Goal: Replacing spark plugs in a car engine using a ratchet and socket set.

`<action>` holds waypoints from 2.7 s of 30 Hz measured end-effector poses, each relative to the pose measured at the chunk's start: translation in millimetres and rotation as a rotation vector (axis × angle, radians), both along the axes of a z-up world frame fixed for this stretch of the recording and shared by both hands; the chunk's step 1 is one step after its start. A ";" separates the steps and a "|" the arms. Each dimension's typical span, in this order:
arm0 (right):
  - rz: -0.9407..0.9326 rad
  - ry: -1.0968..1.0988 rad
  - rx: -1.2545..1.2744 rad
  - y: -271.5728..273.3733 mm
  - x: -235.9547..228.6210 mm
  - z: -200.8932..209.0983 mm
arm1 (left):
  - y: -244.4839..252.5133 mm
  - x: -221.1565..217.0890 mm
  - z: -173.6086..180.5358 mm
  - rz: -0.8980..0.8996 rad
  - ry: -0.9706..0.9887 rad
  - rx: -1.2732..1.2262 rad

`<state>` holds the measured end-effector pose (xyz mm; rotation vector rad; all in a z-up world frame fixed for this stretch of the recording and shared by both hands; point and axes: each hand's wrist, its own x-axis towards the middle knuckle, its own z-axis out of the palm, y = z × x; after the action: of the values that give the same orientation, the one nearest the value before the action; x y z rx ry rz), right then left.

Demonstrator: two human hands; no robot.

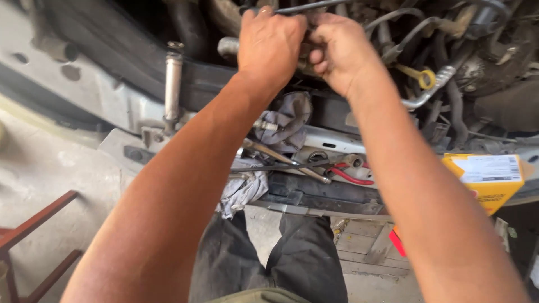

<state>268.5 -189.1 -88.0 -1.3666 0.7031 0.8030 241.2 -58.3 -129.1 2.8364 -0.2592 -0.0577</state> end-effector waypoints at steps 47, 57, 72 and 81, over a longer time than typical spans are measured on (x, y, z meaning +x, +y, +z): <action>1.284 -1.155 -0.969 -63.3 -226.3 -0.7 | 93.3 -184.7 140.2 -0.091 -0.213 -0.263; 0.966 -1.224 -0.894 -66.6 -232.4 1.0 | 107.0 -259.8 96.0 0.148 -0.161 -0.208; 0.097 -0.934 -0.655 -79.0 -210.5 59.3 | 53.6 -174.1 79.9 -0.064 -0.212 -0.070; -0.013 -0.513 -0.499 9.0 -198.2 16.9 | 50.4 -166.0 52.5 -0.046 -0.025 -0.104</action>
<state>70.3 -180.1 -71.1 -1.9198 0.5164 0.2380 75.2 -7.9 -76.6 2.7296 -0.3229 -0.0178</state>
